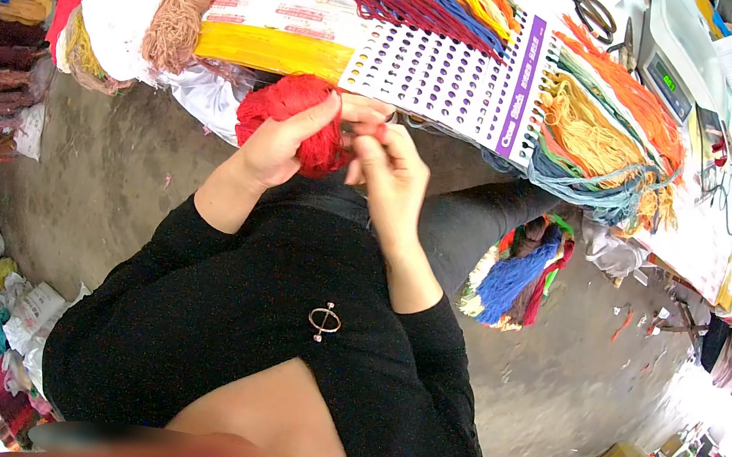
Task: Sorting and organizing bundles of colored yarn at a workbench.
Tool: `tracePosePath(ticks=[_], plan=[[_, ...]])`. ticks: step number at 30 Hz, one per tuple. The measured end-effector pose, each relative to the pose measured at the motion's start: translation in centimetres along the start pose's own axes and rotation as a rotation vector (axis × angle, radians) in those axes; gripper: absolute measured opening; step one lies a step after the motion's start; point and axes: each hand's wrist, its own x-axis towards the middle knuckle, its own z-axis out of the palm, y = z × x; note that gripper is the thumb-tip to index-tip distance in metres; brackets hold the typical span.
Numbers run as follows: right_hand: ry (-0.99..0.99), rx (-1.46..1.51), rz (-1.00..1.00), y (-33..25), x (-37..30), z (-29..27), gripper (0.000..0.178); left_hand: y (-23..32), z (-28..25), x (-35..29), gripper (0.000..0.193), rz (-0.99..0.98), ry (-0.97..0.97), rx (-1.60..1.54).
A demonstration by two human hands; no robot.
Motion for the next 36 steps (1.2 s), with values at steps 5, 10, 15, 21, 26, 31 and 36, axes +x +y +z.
tracePosePath(ticks=[5, 10, 15, 21, 26, 31, 36], plan=[[-0.107, 0.098, -0.032, 1.3, 0.1, 0.3, 0.006, -0.2, 0.4, -0.4, 0.044, -0.178, -0.006, -0.105], [-0.110, 0.256, -0.048, 1.0, -0.3, 0.2, 0.012, -0.3, 0.1, -0.3, 0.044, -0.279, 0.075, -0.444], [-0.143, 0.390, 0.055, 0.4, -0.6, -0.2, 0.020, 0.2, -0.7, -0.2, 0.044, -0.263, 0.054, -0.514], [-0.082, 0.401, 0.071, 0.3, -0.6, -0.4, 0.022, 1.0, -1.6, -0.4, 0.041, -0.200, 0.206, -0.367], [-0.086, 0.400, 0.066, 0.2, -0.6, -0.3, 0.022, 1.5, -1.5, -0.5, 0.041, -0.178, 0.178, -0.261], [-0.069, 0.388, 0.077, 0.4, -0.7, -0.4, 0.023, 1.5, -1.5, -0.6, 0.041, -0.206, 0.157, -0.291], [-0.064, 0.389, 0.069, 0.5, -0.7, -0.4, 0.024, 1.4, -1.4, -0.6, 0.047, -0.215, 0.165, -0.279]])
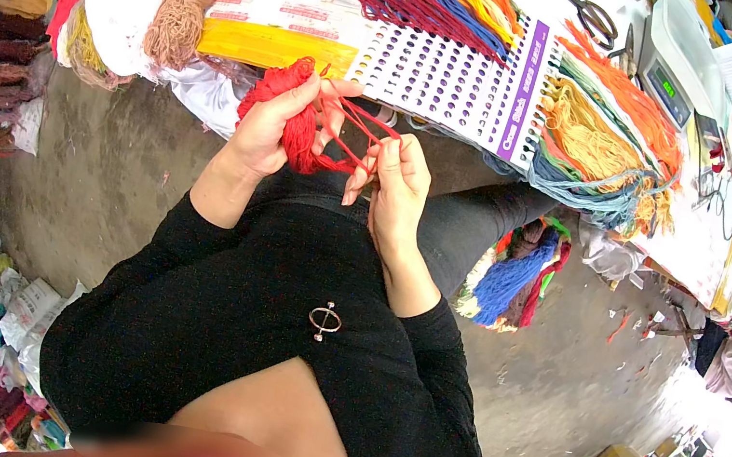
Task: Sorting and organizing bundles of colored yarn at a workbench.
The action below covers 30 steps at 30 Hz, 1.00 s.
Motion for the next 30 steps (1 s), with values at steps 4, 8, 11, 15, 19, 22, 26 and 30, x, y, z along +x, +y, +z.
tracePosePath(ticks=[4, 8, 11, 15, 19, 22, 26, 30], plan=[[0.018, -0.037, 0.003, -0.2, 0.0, 0.4, 0.023, -0.1, -0.1, 0.1, 0.047, 0.015, 0.006, 0.011], [0.044, -0.021, 0.010, -0.2, 0.0, 0.6, 0.023, 0.2, 0.0, 0.1, 0.044, 0.038, 0.003, -0.010], [-0.043, -0.066, 0.170, -0.9, 0.0, 0.6, 0.022, 0.2, 0.1, 0.2, 0.044, 0.049, -0.014, -0.015], [-0.077, -0.162, 0.240, -0.8, -0.1, 0.7, 0.020, 0.2, 0.2, 0.1, 0.048, 0.003, -0.006, -0.022], [-0.086, -0.068, 0.180, -0.5, 0.0, 0.4, 0.021, 0.3, 0.0, 0.1, 0.049, -0.004, -0.035, -0.037], [-0.082, -0.038, 0.155, -0.5, 0.0, 0.2, 0.021, 0.5, 0.3, 0.2, 0.050, -0.011, -0.062, -0.049], [-0.249, -0.128, 0.389, -1.5, 0.0, -0.1, 0.026, 0.5, -0.2, 0.4, 0.043, -0.044, -0.091, 0.005], [-0.468, 0.009, 0.371, -1.6, -0.5, -0.7, 0.027, -0.1, 0.3, -0.1, 0.048, 0.000, 0.049, 0.286]])
